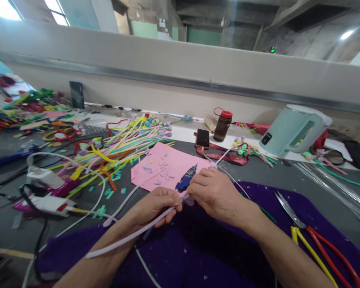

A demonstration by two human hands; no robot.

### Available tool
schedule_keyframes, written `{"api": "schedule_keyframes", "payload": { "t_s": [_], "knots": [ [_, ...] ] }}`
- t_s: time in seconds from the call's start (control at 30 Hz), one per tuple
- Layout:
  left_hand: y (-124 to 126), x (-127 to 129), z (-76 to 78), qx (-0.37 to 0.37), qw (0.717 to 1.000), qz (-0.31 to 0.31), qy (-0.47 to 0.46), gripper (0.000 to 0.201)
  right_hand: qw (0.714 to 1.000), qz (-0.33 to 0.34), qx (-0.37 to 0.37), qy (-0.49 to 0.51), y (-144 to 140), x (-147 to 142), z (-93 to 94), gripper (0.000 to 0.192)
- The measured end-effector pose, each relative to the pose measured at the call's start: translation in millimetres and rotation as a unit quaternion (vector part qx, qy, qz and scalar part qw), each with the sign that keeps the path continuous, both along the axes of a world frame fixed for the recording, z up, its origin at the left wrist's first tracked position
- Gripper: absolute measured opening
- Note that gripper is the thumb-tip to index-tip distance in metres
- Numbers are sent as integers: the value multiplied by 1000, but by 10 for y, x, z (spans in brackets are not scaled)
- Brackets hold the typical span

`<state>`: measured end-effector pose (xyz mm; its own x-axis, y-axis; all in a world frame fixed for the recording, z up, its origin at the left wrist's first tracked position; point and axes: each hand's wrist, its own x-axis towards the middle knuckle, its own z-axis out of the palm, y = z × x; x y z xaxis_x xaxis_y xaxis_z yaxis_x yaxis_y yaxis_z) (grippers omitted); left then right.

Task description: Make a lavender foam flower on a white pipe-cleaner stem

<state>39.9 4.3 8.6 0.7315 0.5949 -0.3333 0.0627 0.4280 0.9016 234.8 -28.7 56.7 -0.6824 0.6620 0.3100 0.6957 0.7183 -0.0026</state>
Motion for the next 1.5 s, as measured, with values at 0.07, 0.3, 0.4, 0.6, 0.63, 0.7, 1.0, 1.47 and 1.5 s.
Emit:
{"api": "schedule_keyframes", "payload": {
  "t_s": [0.07, 0.3, 0.4, 0.6, 0.63, 0.7, 1.0, 1.47, 1.5],
  "knots": [
    [3, -5, 1, 2, 1000, 3, -10, 19, 1000, 4, 8, 15, 3, 23, 15, 14],
    [-8, 2, 17, 9, 993, 104, -57, 20, 988, -23, 17, 149, 2, 172, 158, 26],
    [-22, 6, 23, 21, 988, 135, -75, 24, 974, -48, -18, 222, 26, 138, 105, 24],
    [-51, 3, 51, 71, 977, 186, -74, 23, 896, -117, -129, 408, 36, -83, -81, 10],
    [-59, 4, 56, 85, 975, 196, -64, 23, 884, -120, -143, 430, 23, -118, -94, 10],
    [-76, 8, 66, 116, 970, 210, -40, 24, 868, -118, -163, 454, -12, -179, -104, 11],
    [-145, 38, 70, 242, 938, 238, 70, 26, 875, -127, -127, 449, -75, -309, -121, 10],
    [-143, 31, 58, 350, 898, 240, 119, 22, 889, -151, -99, 422, -46, -325, -181, 13],
    [-144, 31, 62, 353, 896, 241, 120, 22, 888, -151, -102, 423, -41, -325, -186, 13]
  ]
}}
